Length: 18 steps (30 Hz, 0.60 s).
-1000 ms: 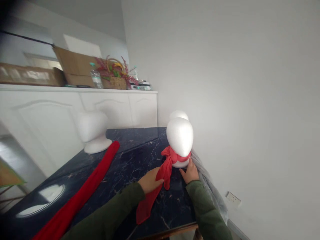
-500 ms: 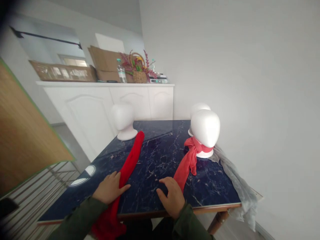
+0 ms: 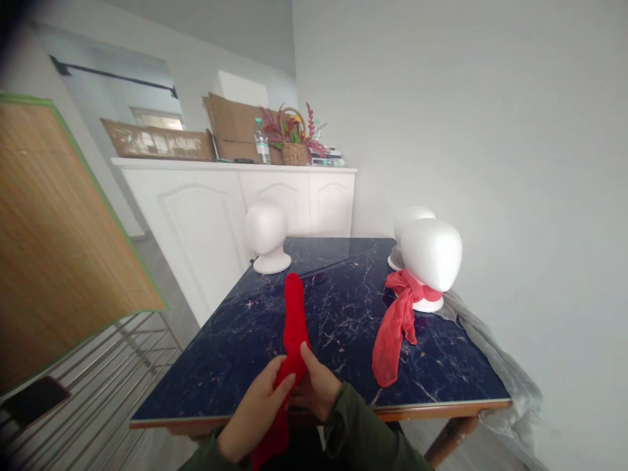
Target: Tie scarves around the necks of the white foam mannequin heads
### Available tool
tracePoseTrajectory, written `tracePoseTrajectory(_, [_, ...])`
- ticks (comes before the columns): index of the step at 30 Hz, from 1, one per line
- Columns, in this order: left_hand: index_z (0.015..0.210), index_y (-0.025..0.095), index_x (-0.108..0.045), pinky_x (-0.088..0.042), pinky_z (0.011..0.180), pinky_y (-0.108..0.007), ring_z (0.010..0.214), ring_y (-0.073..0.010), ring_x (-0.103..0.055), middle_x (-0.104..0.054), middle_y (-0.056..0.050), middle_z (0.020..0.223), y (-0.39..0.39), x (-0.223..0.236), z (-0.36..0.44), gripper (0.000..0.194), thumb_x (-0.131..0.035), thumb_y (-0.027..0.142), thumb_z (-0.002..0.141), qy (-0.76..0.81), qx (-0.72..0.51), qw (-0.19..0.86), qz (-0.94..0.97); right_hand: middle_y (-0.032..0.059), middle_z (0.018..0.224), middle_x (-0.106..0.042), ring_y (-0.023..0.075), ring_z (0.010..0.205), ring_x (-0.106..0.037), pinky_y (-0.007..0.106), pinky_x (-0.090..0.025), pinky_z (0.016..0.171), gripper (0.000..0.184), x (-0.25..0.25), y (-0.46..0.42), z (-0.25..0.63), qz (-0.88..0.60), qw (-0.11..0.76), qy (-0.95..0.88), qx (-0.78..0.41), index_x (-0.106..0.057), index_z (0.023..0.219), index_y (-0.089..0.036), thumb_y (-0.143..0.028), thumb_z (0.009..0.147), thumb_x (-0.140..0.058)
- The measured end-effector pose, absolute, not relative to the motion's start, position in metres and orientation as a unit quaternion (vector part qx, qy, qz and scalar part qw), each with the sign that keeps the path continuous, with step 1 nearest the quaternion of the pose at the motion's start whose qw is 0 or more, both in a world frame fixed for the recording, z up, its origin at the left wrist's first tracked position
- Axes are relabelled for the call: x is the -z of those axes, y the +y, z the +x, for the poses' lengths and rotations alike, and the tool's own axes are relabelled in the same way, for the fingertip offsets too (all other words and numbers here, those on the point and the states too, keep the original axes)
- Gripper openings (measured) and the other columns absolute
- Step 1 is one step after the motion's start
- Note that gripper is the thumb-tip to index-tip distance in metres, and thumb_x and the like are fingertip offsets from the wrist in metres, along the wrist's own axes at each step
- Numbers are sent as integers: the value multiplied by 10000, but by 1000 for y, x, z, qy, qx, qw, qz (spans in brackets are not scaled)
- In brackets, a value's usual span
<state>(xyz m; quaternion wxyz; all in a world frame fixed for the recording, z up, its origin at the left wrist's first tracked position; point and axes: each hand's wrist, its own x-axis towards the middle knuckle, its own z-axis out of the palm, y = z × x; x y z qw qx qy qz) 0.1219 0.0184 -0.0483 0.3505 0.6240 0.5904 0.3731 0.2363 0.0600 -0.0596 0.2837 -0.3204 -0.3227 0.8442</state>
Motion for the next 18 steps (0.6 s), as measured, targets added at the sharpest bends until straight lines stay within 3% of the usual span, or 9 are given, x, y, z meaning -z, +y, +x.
tracePoseTrajectory(2, [1145,181,-488,-365,944,-365,1089,-253,-491,-535,-114,1196,1,56,128,427,-460,343,751,580,-336,358,650,60,717,-618,151,687,-606,271,-449,638,521,53,58,231,-293,270,-258,-881,-560,779,-133,-612,794,-357])
tracePoseTrajectory(5, [1163,212,-499,-394,915,-353,1046,-257,-521,-563,-102,1166,-20,60,121,472,-521,371,719,528,-289,399,692,-7,534,-550,110,523,-564,225,-424,527,333,52,56,232,-311,287,-192,-886,-502,686,-158,-441,841,-417])
tracePoseTrajectory(7, [1090,249,-546,-440,842,-319,957,-225,-563,-618,-65,1061,-25,52,102,375,-497,395,748,506,-279,415,703,-68,401,-410,65,348,-414,187,-358,423,314,55,58,244,-311,283,-172,-891,-471,655,-173,-411,852,-415])
tracePoseTrajectory(10, [958,263,-586,-456,786,-280,880,-180,-581,-643,-17,946,-10,30,61,256,-437,399,801,546,-315,367,684,-113,356,-259,29,280,-194,155,-262,346,292,60,64,273,-278,264,-181,-906,-466,665,-181,-422,830,-456])
tracePoseTrajectory(14, [920,196,-578,-451,812,-286,874,-177,-588,-642,-29,923,70,11,4,259,-467,381,778,589,-391,277,651,-125,391,-232,8,302,-174,126,-241,347,256,54,87,303,-281,361,-195,-867,-454,697,-185,-401,753,-580])
tracePoseTrajectory(18, [1011,146,-548,-437,865,-283,936,-179,-591,-634,-54,993,189,19,-37,311,-525,283,733,684,-424,202,559,-113,437,-311,-2,316,-236,100,-215,334,210,35,142,289,-285,476,-180,-812,-442,725,-182,-333,748,-587])
